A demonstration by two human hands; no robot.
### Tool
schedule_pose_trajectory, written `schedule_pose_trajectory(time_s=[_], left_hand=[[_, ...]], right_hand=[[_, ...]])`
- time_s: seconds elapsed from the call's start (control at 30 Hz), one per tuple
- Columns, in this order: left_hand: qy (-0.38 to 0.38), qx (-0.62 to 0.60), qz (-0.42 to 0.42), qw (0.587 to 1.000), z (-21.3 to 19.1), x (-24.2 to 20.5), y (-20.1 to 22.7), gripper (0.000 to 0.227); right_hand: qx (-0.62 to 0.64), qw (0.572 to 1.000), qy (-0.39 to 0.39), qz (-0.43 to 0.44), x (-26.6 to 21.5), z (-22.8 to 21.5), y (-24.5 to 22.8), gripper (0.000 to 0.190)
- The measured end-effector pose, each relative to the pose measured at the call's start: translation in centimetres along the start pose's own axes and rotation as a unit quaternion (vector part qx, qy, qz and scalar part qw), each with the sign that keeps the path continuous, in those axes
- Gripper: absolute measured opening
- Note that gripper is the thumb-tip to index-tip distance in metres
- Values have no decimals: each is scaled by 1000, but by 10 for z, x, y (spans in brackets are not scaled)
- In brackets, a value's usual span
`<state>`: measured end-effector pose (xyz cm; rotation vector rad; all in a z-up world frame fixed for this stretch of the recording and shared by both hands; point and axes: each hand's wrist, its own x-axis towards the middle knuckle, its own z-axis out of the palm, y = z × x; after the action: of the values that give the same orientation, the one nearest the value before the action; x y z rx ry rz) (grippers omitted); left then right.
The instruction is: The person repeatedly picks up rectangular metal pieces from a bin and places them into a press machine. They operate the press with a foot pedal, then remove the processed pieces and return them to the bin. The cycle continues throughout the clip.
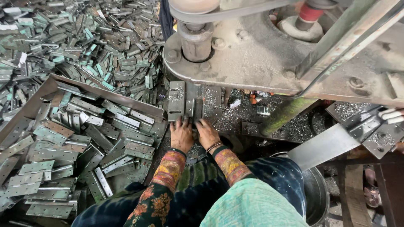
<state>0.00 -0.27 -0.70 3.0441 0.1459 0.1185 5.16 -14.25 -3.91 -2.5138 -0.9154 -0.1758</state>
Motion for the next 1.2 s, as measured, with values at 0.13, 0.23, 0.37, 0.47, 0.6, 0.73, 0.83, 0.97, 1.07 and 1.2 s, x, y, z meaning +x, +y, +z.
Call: schedule_pose_trajectory(time_s=[0.13, 0.23, 0.37, 0.47, 0.6, 0.73, 0.83, 0.97, 1.07, 1.2], left_hand=[[-7, 71, 10, 997, 15, 14, -7, 32], [-21, 0, 15, 1000, 20, 29, -14, 40], [-18, 9, 16, 1000, 22, 39, -16, 44], [-8, 6, 8, 1000, 23, 34, -16, 45], [45, 20, 5, 999, 26, 18, -9, 44], [86, -12, -14, 996, 24, 26, -8, 42], [32, 11, -29, 999, 33, 25, -7, 38], [-5, 23, -57, 998, 30, 63, -5, 38], [-4, 19, -62, 998, 33, 67, -7, 40], [-2, 2, -62, 998, 36, 54, -3, 40]], right_hand=[[-40, 977, -166, 127, -35, -38, -19, 57], [-66, 945, -247, 206, -78, -57, -28, 59], [-29, 921, -259, 289, -122, -32, -19, 74], [-11, 936, -218, 278, -138, 7, -2, 75], [2, 937, -206, 283, -154, 29, 10, 73], [1, 927, -238, 289, -128, 5, 7, 76], [-20, 920, -271, 282, -122, -17, -5, 72], [-24, 917, -271, 292, -105, -29, -8, 68], [-3, 932, -219, 288, -118, -17, -11, 71], [-19, 939, -212, 272, -137, -7, -9, 71]])
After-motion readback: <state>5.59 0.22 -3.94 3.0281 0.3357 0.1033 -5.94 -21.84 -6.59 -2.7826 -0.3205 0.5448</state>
